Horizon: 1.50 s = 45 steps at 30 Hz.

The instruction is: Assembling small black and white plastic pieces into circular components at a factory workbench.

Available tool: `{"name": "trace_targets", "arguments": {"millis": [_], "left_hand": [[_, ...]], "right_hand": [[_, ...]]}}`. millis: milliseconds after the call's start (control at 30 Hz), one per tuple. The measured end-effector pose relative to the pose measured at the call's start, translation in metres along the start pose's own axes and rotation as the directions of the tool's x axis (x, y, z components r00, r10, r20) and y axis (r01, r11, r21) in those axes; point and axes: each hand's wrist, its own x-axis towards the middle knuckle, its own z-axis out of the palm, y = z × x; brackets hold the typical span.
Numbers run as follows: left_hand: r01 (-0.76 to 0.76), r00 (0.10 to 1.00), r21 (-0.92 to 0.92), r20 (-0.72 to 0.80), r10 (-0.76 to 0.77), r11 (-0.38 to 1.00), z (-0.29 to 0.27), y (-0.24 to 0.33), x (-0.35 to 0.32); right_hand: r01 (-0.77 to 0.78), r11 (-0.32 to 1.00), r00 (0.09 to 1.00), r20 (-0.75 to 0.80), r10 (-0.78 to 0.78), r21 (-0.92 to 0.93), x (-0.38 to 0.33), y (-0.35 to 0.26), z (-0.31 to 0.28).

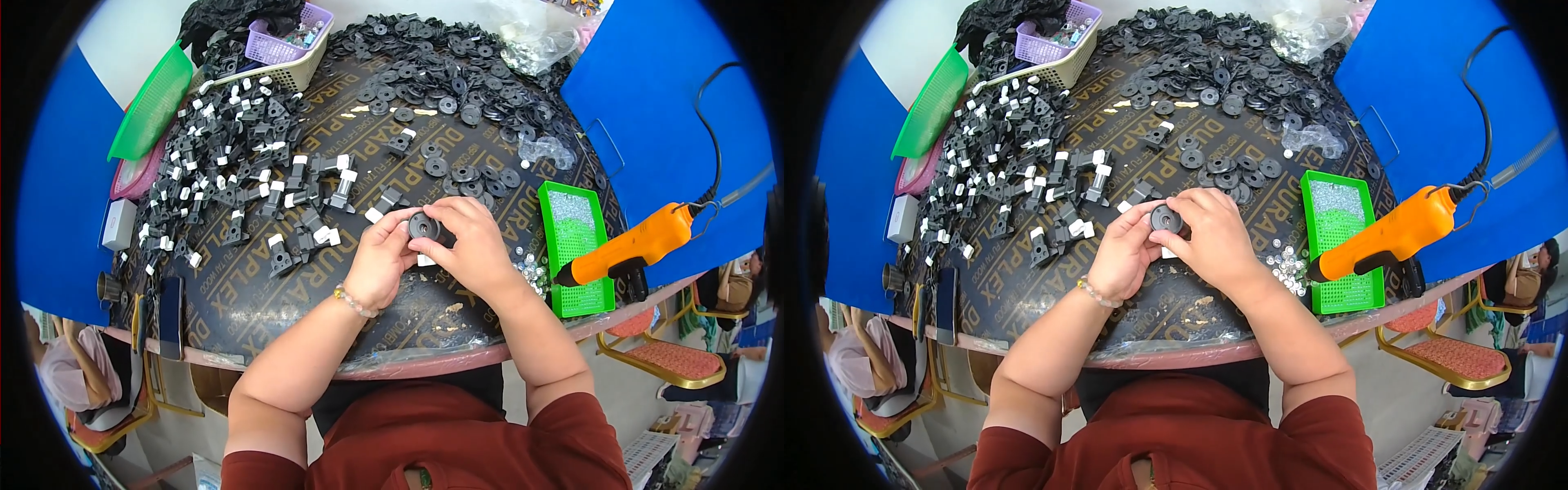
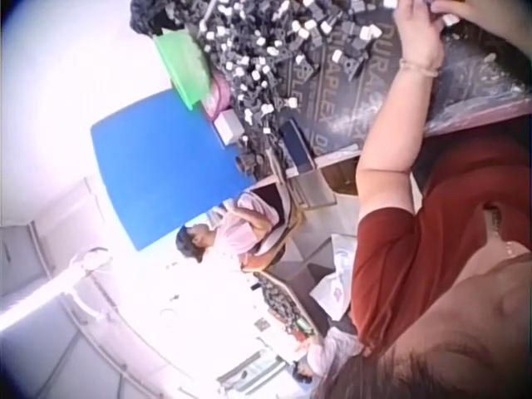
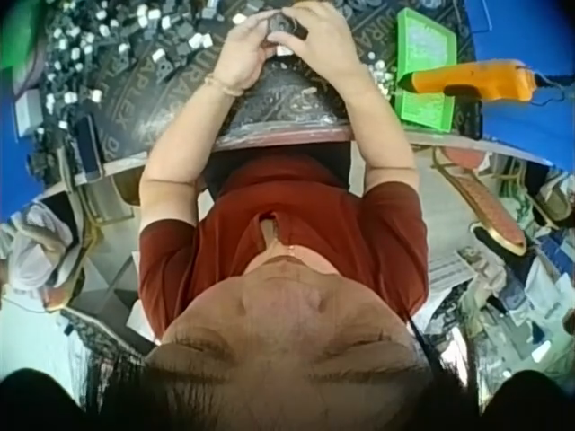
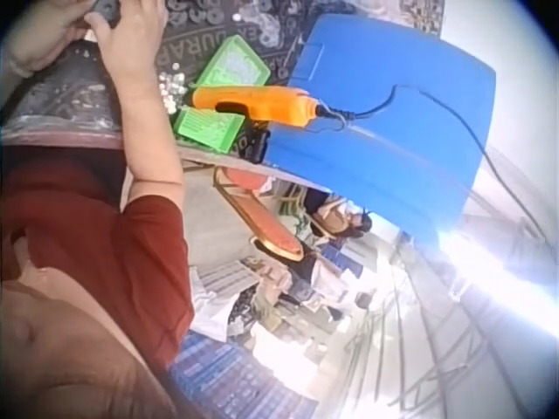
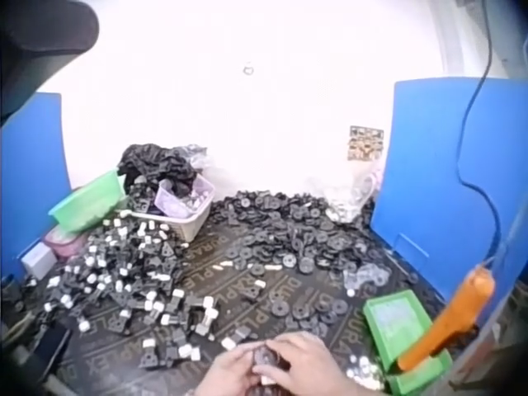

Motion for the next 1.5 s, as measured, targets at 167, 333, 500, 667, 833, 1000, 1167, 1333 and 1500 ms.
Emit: {"name": "trace_targets", "arguments": {"millis": [167, 333, 500, 667, 833, 1000, 1167, 1333, 1500], "left_hand": [[0.01, 1.0, 0.05, -0.014, -0.009, 0.999, 0.0, 0.007, 0.001], [0.046, 0.999, 0.092, 0.002, -0.046, 0.995, -0.002, 0.01, 0.0], [0.032, 0.999, 0.096, 0.01, -0.033, 0.995, -0.001, 0.015, -0.001], [-0.38, 0.711, 0.925, 0.302, 0.635, -0.014, -0.024, 0.035, 0.012], [0.047, 0.781, 0.89, 0.25, 0.572, -0.453, -0.045, 0.048, 0.021], [0.092, 0.851, 0.895, 0.157, 0.5, -0.437, -0.051, 0.055, 0.015], [-0.277, 0.801, 0.89, 0.005, 0.599, 0.363, -0.035, 0.068, 0.011], [-0.257, 0.956, 0.079, -0.123, 0.265, 0.963, -0.02, 0.067, 0.006], [-0.019, 0.992, -0.167, -0.126, -0.002, 0.986, -0.037, 0.068, 0.004]], "right_hand": [[-0.002, 1.0, 1.0, 0.022, 0.002, -0.009, -0.002, 0.004, 0.0], [0.015, 1.0, 1.0, 0.023, -0.015, -0.001, -0.002, 0.004, 0.002], [0.0, 0.998, 1.0, 0.028, -0.002, 0.067, 0.0, 0.005, 0.001], [-0.157, 0.983, 0.987, 0.012, 0.159, -0.095, 0.004, 0.022, -0.004], [-0.167, 0.972, 0.976, 0.111, 0.187, -0.168, 0.005, 0.04, 0.008], [-0.175, 0.979, 0.984, -0.043, 0.172, -0.102, 0.012, 0.048, 0.0], [-0.388, 0.841, 0.898, 0.052, 0.438, -0.377, 0.0, 0.074, -0.022], [-0.347, 0.849, 0.921, 0.025, 0.388, -0.398, -0.002, 0.077, -0.023], [-0.318, 0.903, 0.911, 0.173, 0.376, -0.289, -0.013, 0.031, -0.06]]}}
